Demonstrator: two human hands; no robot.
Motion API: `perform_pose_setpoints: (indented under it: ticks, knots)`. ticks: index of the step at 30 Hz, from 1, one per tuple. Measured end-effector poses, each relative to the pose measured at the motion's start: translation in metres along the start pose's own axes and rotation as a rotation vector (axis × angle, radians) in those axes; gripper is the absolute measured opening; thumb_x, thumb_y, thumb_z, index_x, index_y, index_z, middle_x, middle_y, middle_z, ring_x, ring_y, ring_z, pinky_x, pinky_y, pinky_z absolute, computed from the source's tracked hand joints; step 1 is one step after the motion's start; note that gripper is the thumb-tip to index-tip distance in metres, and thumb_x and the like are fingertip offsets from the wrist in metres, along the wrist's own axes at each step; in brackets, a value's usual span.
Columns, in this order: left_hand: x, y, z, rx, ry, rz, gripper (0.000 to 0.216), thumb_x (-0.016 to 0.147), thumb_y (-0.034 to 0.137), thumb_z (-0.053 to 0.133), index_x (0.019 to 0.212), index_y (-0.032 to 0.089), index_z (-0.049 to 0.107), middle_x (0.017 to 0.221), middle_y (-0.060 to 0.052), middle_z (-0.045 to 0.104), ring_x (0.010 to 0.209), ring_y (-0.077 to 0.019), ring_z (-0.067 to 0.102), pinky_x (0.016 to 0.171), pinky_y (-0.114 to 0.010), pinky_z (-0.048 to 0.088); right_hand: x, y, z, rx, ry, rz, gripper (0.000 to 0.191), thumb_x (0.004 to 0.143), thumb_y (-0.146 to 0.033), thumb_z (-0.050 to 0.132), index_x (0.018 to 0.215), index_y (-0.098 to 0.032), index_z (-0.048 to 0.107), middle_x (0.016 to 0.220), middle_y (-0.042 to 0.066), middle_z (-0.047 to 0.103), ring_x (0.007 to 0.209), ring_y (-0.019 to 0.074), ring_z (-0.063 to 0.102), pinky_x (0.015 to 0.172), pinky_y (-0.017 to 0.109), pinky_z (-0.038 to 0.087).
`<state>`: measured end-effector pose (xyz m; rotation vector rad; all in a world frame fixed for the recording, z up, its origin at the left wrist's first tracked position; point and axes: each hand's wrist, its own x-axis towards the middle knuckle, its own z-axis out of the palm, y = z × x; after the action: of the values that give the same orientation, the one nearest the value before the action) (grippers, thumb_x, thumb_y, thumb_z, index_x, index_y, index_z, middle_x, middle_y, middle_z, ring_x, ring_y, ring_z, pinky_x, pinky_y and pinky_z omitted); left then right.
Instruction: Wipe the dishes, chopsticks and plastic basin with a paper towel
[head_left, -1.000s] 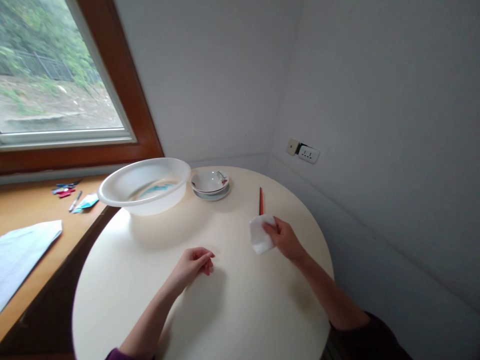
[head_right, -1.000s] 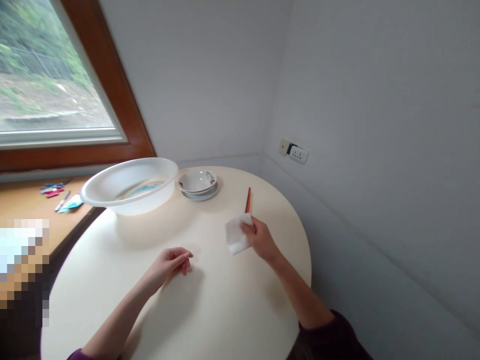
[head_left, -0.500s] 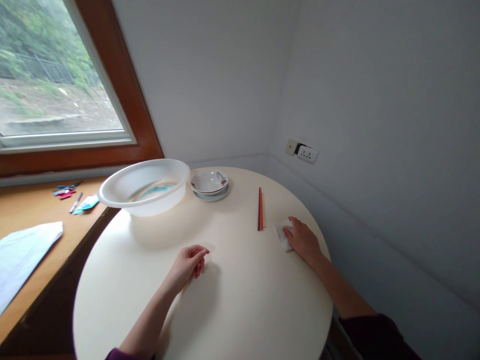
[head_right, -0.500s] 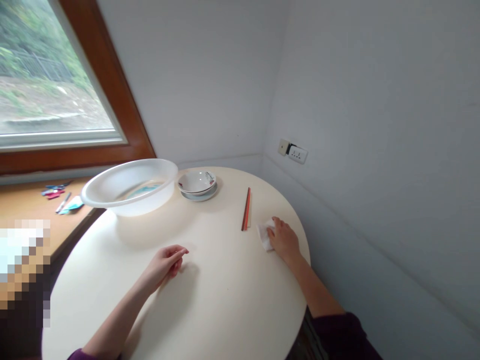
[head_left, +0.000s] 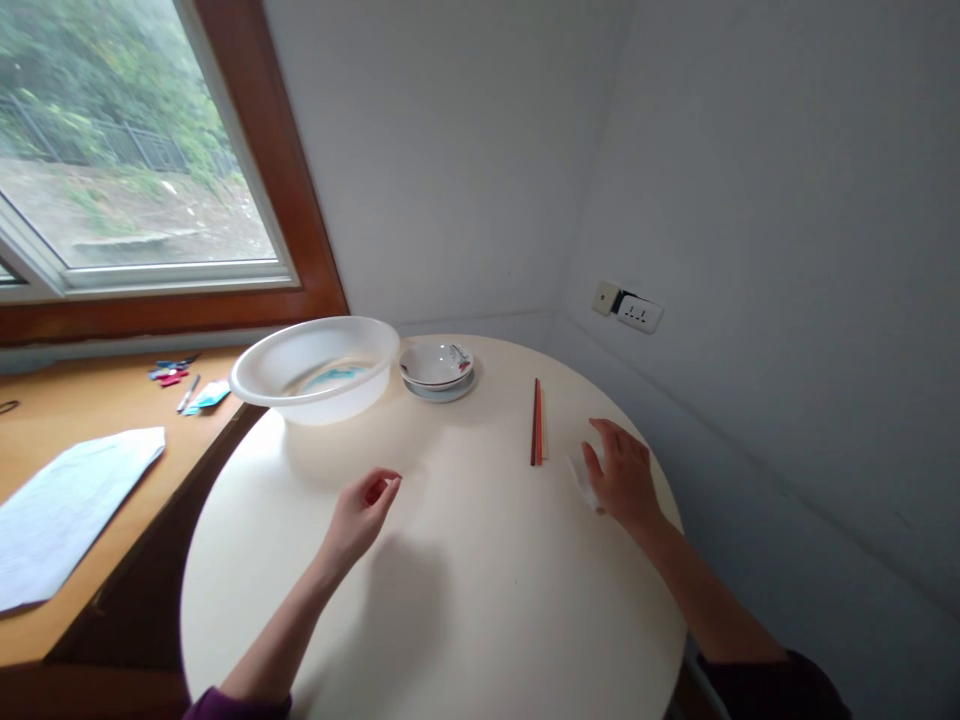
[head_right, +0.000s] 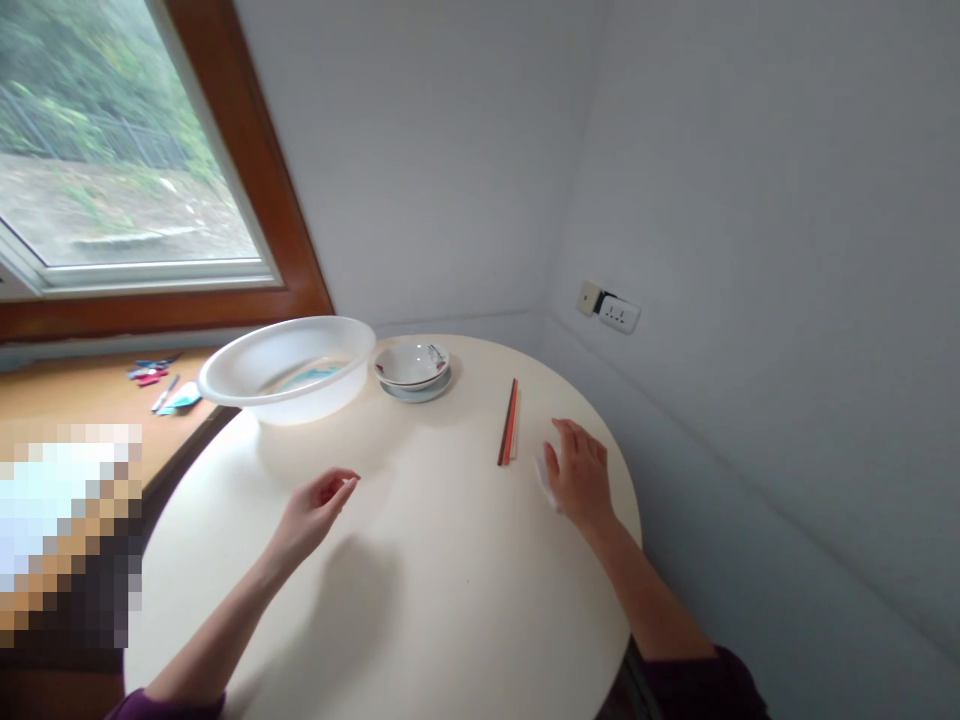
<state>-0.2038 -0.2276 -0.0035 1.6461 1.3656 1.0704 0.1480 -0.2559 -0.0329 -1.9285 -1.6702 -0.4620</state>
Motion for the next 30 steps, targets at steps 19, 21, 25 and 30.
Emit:
perform_pose_setpoints:
  ticks: [19,21,25,30]
  knots:
    - [-0.021,-0.068,-0.022,1.061,-0.433,0.482,0.062,0.089,0.053,0.027,0.144,0.028,0.014,0.149,-0.007,0.019,0.136,-0.0280,0.018,0.108,-0.052,0.011,-0.037,-0.113,0.015,0.234,-0.737,-0.524,0.063,0.088,-0.054,0.035,0.142,-0.024,0.023,0.149,0.008,0.017,0.137,0.0256,0.013,0.110,0.049,0.007]
    - [-0.021,-0.068,-0.022,1.059,-0.437,0.477,0.062,0.089,0.053,0.027,0.144,0.028,0.014,0.149,-0.007,0.019,0.136,-0.0280,0.018,0.108,-0.052,0.011,-0.037,-0.113,0.016,0.240,-0.736,-0.522,0.063,0.088,-0.054,0.035,0.142,-0.025,0.023,0.149,0.008,0.017,0.138,0.0252,0.013,0.110,0.049,0.007]
    - [-0.021,-0.069,-0.022,1.053,-0.430,0.481,0.062,0.089,0.052,0.028,0.144,0.028,0.014,0.149,-0.008,0.019,0.136,-0.0276,0.019,0.108,-0.052,0.012,-0.039,-0.112,0.019,0.250,-0.730,-0.518,0.063,0.088,-0.054,0.035,0.142,-0.026,0.023,0.149,0.008,0.017,0.138,0.0247,0.013,0.110,0.048,0.006]
    - [-0.020,-0.068,-0.023,1.016,-0.418,0.501,0.061,0.088,0.050,0.032,0.143,0.027,0.021,0.148,-0.009,0.026,0.134,-0.0292,0.025,0.106,-0.052,0.015,-0.039,-0.113,0.019,0.323,-0.692,-0.494,0.059,0.086,-0.050,0.042,0.138,-0.023,0.033,0.147,0.010,0.028,0.135,0.0269,0.021,0.109,0.050,0.010]
